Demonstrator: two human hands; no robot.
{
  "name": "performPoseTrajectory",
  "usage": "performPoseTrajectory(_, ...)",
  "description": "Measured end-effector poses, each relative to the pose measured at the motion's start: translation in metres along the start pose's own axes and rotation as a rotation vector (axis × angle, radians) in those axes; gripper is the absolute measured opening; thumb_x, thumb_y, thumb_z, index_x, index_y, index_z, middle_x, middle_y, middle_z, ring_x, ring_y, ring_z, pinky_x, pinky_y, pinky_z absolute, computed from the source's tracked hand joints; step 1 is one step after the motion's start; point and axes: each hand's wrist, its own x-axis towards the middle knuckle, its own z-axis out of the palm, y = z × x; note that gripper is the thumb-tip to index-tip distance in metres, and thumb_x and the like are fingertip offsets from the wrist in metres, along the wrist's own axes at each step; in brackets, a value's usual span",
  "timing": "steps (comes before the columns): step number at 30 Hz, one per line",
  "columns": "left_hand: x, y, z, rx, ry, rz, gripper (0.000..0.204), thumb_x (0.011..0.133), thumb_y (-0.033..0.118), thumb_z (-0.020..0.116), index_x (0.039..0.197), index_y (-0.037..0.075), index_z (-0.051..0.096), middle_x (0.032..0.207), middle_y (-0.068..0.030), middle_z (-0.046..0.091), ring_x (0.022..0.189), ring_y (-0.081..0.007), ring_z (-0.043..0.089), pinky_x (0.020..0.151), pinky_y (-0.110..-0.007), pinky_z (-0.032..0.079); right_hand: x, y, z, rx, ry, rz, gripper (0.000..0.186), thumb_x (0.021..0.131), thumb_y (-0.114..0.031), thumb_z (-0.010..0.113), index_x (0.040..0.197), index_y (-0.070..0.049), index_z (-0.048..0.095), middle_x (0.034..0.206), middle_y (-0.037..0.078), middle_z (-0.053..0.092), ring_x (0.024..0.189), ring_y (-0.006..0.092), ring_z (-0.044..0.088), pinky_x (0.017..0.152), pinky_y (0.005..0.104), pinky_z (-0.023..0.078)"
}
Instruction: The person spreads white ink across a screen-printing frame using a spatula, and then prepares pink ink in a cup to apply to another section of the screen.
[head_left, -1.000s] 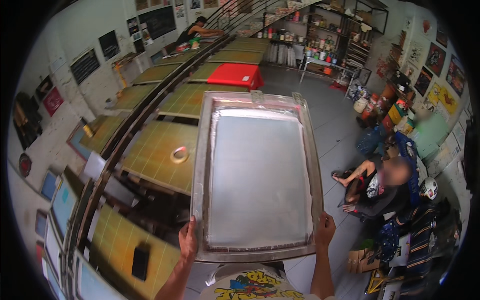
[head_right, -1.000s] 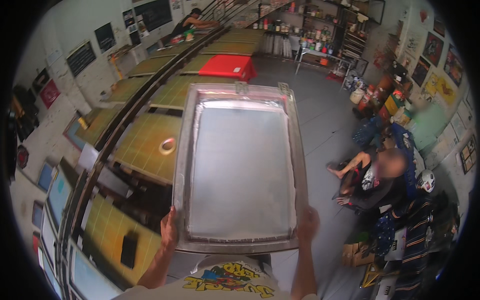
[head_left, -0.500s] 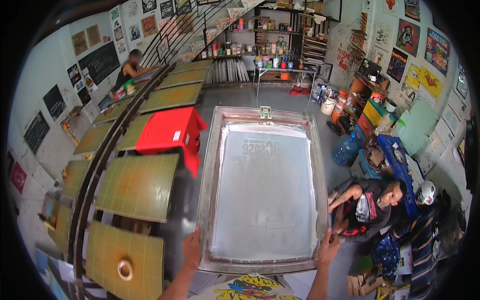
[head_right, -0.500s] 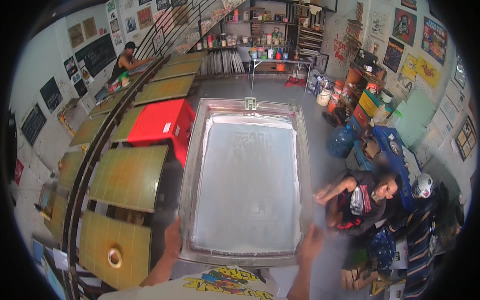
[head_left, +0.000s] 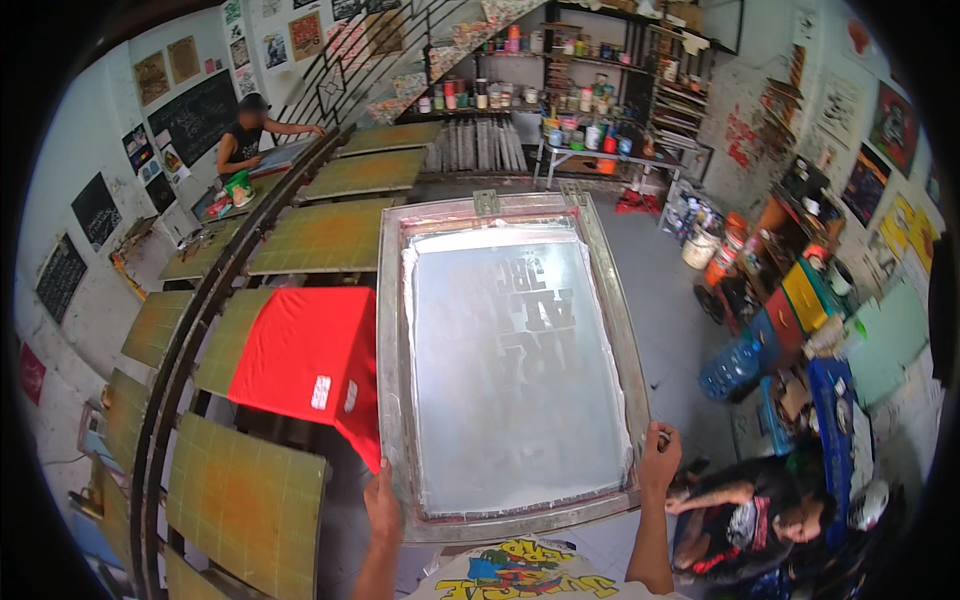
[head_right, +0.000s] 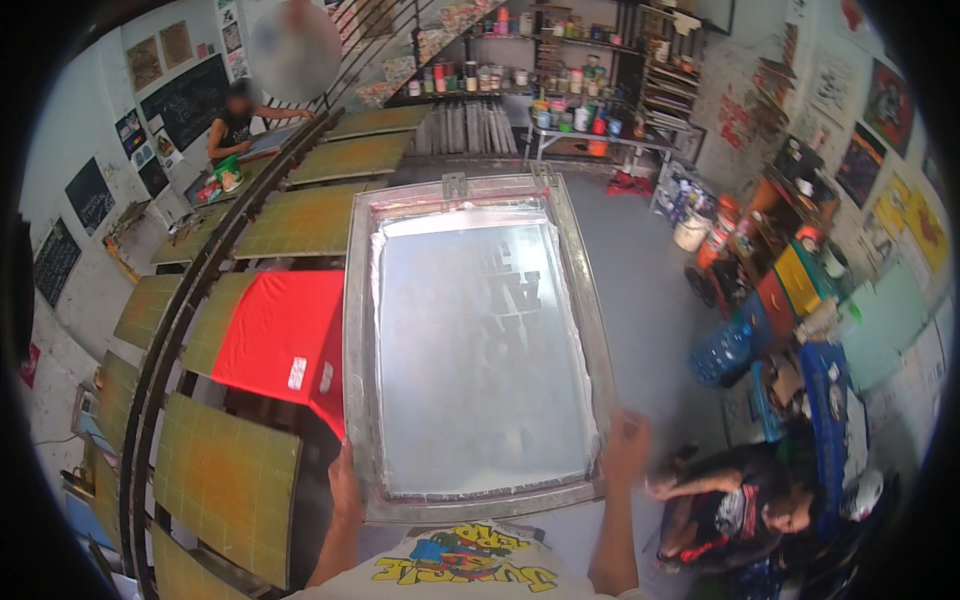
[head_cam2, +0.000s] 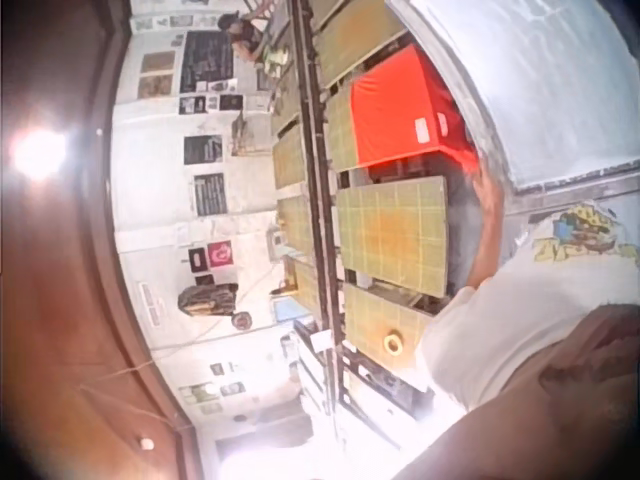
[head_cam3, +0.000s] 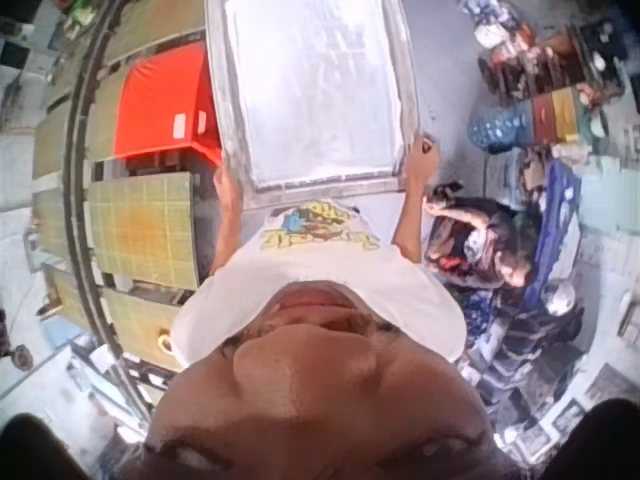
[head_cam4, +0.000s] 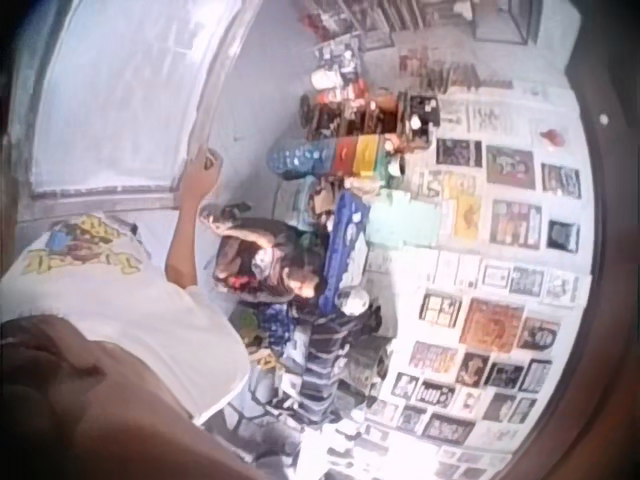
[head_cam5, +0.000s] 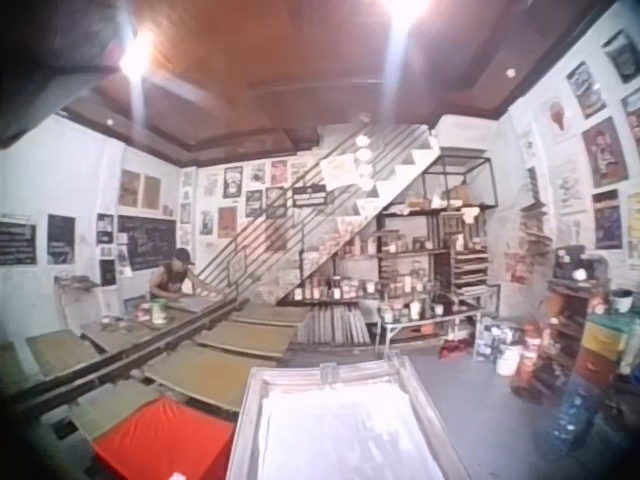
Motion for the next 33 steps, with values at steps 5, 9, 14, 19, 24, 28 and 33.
performPoseTrajectory(5,0.111,0.056,0.071,0.041,0.161,0.008,0.056,0.105,0.046,0.057,0.073,0.001,0.05,0.074,0.0017,0.045,0.073,-0.0125,0.038,0.064,-0.034,0.033,0.111,-0.024,0.136,0.003,-0.099,-0.082,0.033,0.104,-0.03,0.064,0.106,0.003,0.065,0.077,0.002,0.059,0.068,0.008,0.049,0.061,0.0274,0.04)
performPoseTrajectory(9,0.173,0.059,0.075,0.054,0.262,0.027,0.058,0.104,0.047,0.058,0.07,0.004,0.042,0.072,0.0023,0.042,0.07,-0.0129,0.036,0.061,-0.035,0.03,0.165,-0.043,0.251,0.013,-0.227,-0.074,0.037,0.104,-0.032,0.063,0.106,0.005,0.065,0.081,0.005,0.063,0.073,0.0107,0.054,0.067,0.0292,0.044)
performPoseTrajectory(14,0.216,0.051,0.113,0.091,0.523,0.029,0.059,0.104,0.05,0.057,0.073,0.001,0.047,0.072,0.0007,0.039,0.071,-0.0123,0.035,0.062,-0.034,0.032,0.253,-0.04,0.397,0.068,-0.468,-0.246,0.036,0.106,-0.03,0.059,0.105,0.005,0.067,0.085,0.008,0.066,0.079,0.0149,0.058,0.073,0.031,0.048)
performPoseTrajectory(19,0.166,0.042,0.119,-0.022,0.902,-0.199,0.056,0.105,0.05,0.056,0.083,-0.001,0.061,0.076,0.002,0.05,0.075,-0.0104,0.042,0.065,-0.031,0.038,0.248,-0.107,0.496,0.053,-0.878,-0.519,0.034,0.107,-0.026,0.057,0.11,0.005,0.069,0.095,0.01,0.07,0.087,0.0166,0.063,0.082,0.0319,0.05)
performPoseTrajectory(24,0.07,0.02,0.079,-0.136,1.259,-0.479,0.062,0.101,0.057,0.057,0.093,-0.003,0.07,0.073,0.0017,0.052,0.065,-0.0094,0.044,0.061,-0.03,0.041,0.147,-0.199,0.526,0.208,-1.425,-0.227,0.036,0.101,-0.026,0.067,0.12,0.005,0.069,0.108,0.014,0.073,0.097,0.018,0.068,0.088,0.032,0.052)
performPoseTrajectory(28,0.032,0.034,0.034,-0.279,1.413,-0.29,0.07,0.099,0.061,0.058,0.11,-0.007,0.069,0.09,-0.0064,0.064,0.078,-0.0166,0.058,0.073,-0.036,0.051,0.04,-0.22,0.537,0.253,-1.685,-0.158,0.043,0.096,-0.035,0.073,0.12,0.001,0.07,0.106,0.013,0.076,0.095,0.0176,0.07,0.087,0.0327,0.053)
performPoseTrajectory(33,-0.052,-0.027,-0.09,-0.059,1.588,-0.401,0.076,0.097,0.065,0.057,0.116,-0.007,0.069,0.095,-0.0104,0.065,0.085,-0.0212,0.061,0.08,-0.038,0.052,-0.111,-0.236,0.528,0.22,-1.803,-0.302,0.07,0.093,-0.051,0.073,0.13,0.008,0.063,0.121,0.024,0.071,0.116,0.0287,0.069,0.1,0.0371,0.051)
